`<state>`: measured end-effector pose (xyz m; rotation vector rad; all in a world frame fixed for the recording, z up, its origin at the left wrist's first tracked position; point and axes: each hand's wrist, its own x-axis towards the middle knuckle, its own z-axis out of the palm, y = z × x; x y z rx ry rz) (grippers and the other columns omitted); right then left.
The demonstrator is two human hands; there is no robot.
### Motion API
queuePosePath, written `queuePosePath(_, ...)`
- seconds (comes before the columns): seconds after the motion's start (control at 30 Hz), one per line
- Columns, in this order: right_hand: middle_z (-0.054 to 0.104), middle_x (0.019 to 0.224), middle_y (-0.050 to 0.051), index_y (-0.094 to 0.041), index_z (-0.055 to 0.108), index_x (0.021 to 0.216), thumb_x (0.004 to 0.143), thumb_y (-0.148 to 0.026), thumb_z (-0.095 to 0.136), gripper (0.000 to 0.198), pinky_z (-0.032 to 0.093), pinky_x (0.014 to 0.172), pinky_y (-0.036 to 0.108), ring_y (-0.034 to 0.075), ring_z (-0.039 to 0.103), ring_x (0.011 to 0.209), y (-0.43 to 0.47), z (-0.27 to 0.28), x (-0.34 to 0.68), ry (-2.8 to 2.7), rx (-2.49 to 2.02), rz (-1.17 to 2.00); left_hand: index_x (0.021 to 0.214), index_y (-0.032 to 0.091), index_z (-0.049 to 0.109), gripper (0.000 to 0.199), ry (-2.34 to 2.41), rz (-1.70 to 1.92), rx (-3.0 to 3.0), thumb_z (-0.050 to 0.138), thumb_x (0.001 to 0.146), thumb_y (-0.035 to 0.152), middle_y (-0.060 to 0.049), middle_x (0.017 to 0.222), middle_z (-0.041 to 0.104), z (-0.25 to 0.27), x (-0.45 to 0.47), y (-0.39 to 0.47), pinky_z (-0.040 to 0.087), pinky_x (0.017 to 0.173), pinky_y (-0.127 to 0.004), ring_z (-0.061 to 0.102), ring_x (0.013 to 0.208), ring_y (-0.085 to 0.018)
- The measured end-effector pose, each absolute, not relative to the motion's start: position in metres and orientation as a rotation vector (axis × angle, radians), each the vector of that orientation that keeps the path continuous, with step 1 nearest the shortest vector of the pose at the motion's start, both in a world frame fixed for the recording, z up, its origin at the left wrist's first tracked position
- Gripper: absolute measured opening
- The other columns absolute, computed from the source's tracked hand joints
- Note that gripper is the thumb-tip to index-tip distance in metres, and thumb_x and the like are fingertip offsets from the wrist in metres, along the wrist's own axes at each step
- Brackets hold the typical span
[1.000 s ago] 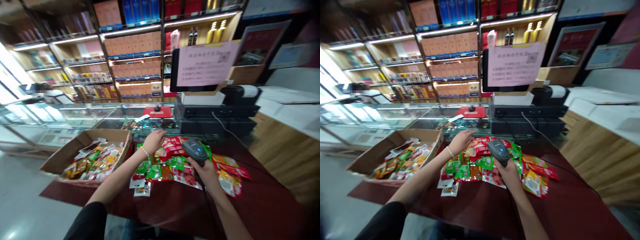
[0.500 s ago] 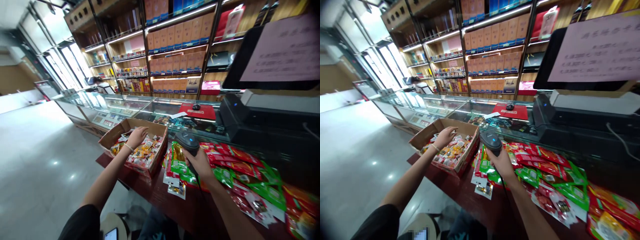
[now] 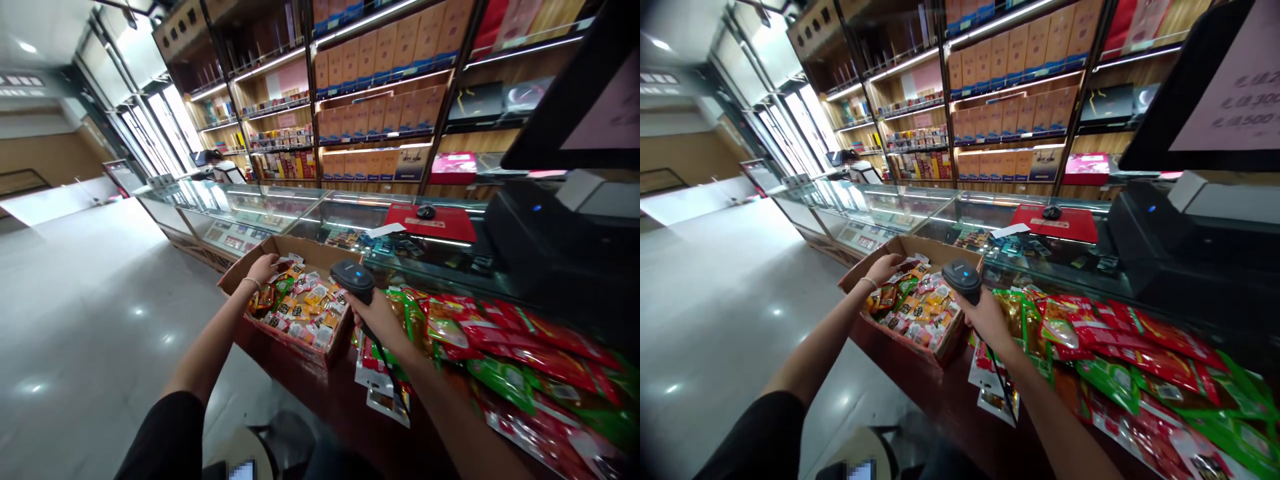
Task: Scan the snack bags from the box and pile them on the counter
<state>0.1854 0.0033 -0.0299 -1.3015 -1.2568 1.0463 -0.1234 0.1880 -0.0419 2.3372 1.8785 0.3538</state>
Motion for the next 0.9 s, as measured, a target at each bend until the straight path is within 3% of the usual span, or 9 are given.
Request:
queuePosePath(0.37,0.058,0.048,-0.003,-0.020,0.060,0.092,0.076,-0.044,0.066,0.030,0.043,0.040,0.026,0.015,0.054,0.038,0.039,-0.038,0.165,-1.304,-1.286,1.113,0.117,0.019,0.062,0.044,1.895,-0.051,2.155,0.064,0.074,0.029,-0.014,0.117,0.067,-0.089,-0.119,0.246,0.046,0.088,-0.031,0.064,0.106,-0.028)
queuePosePath(0.6,0.056,0.046,-0.004,-0.020,0.058,0.092,0.076,-0.047,0.067,0.032,0.046,0.041,0.026,0.016,0.054,0.038,0.042,-0.041,0.166,-1.315,-1.289,1.133,0.094,0.013,0.067,0.051,2.055,0.110,1.916,0.084,0.049,0.031,-0.024,0.112,0.066,-0.087,-0.113,0.244,0.046,0.086,-0.038,0.058,0.112,-0.040)
queuePosePath(0.8,0.056,0.047,-0.005,-0.021,0.055,0.092,0.077,-0.047,0.065,0.031,0.044,0.040,0.026,0.015,0.054,0.038,0.030,-0.038,0.172,-1.306,-1.237,1.123,0.088,0.012,0.065,0.024,1.830,0.499,1.698,0.070,0.070,0.026,-0.015,0.087,0.071,-0.059,-0.108,0.228,0.051,0.070,-0.030,0.068,0.088,-0.029)
queuePosePath(0.9,0.054,0.045,-0.005,-0.021,0.052,0.089,0.076,-0.047,0.067,0.032,0.042,0.038,0.025,0.015,0.052,0.036,0.018,-0.033,0.180,-1.275,-1.254,1.107,0.102,0.013,0.063,0.026,1.632,0.690,1.624,0.060,0.081,0.028,-0.011,0.093,0.072,-0.039,-0.103,0.208,0.054,0.068,-0.028,0.069,0.082,-0.021)
